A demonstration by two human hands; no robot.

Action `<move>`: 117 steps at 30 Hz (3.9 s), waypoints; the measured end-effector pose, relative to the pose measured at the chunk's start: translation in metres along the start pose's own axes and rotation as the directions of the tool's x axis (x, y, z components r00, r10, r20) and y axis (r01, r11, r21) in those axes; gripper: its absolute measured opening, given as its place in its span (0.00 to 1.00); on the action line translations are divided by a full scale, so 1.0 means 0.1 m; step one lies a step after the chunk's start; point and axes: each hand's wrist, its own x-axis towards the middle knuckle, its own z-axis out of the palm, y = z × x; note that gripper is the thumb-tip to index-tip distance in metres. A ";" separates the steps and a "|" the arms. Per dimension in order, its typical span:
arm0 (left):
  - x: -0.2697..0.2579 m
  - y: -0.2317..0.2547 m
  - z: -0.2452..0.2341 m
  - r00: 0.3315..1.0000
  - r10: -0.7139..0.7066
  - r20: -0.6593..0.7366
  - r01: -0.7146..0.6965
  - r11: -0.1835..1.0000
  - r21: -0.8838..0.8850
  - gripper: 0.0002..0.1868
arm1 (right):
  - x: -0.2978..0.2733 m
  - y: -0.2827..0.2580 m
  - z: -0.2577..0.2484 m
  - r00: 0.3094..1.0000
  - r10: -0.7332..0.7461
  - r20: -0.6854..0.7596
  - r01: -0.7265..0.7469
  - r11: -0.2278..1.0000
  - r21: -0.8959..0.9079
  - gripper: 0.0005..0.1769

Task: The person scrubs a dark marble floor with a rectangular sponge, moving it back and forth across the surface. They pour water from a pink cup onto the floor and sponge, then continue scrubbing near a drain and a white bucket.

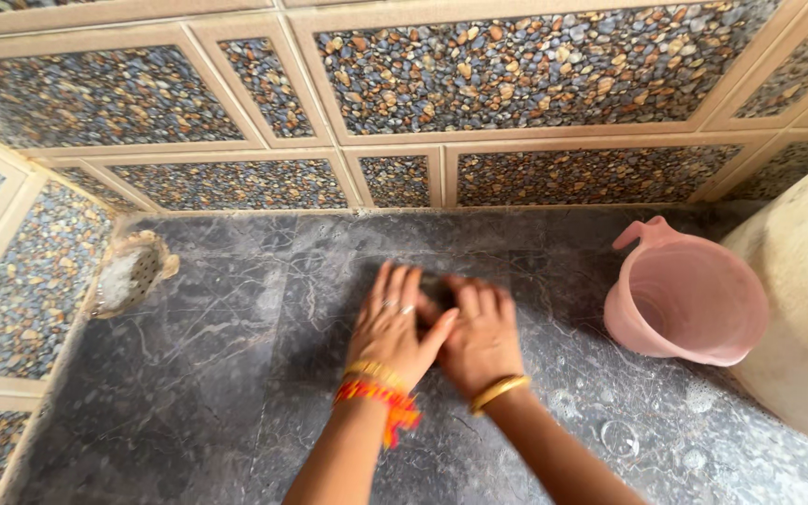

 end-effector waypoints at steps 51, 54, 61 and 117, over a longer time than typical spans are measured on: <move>-1.57 0.78 -0.07 0.999 -0.043 0.028 0.044 0.998 -0.034 0.51 | -1.42 -0.17 -0.76 0.993 -0.106 0.044 0.100 0.987 0.127 0.40; -1.55 0.73 -0.33 0.999 -0.009 0.052 0.009 1.000 0.010 0.50 | -1.37 -0.31 -0.87 0.987 -0.094 -0.130 0.113 0.983 0.146 0.33; -1.57 0.54 -1.27 0.977 -0.039 0.212 -0.032 0.946 0.322 0.48 | -0.86 -0.58 -1.07 0.997 -0.078 0.000 0.074 0.943 0.325 0.30; -2.01 -0.21 -0.08 0.844 0.059 0.533 -0.270 0.905 0.328 0.59 | -1.68 -1.51 -0.68 0.681 0.187 0.708 -0.066 0.979 -0.195 0.63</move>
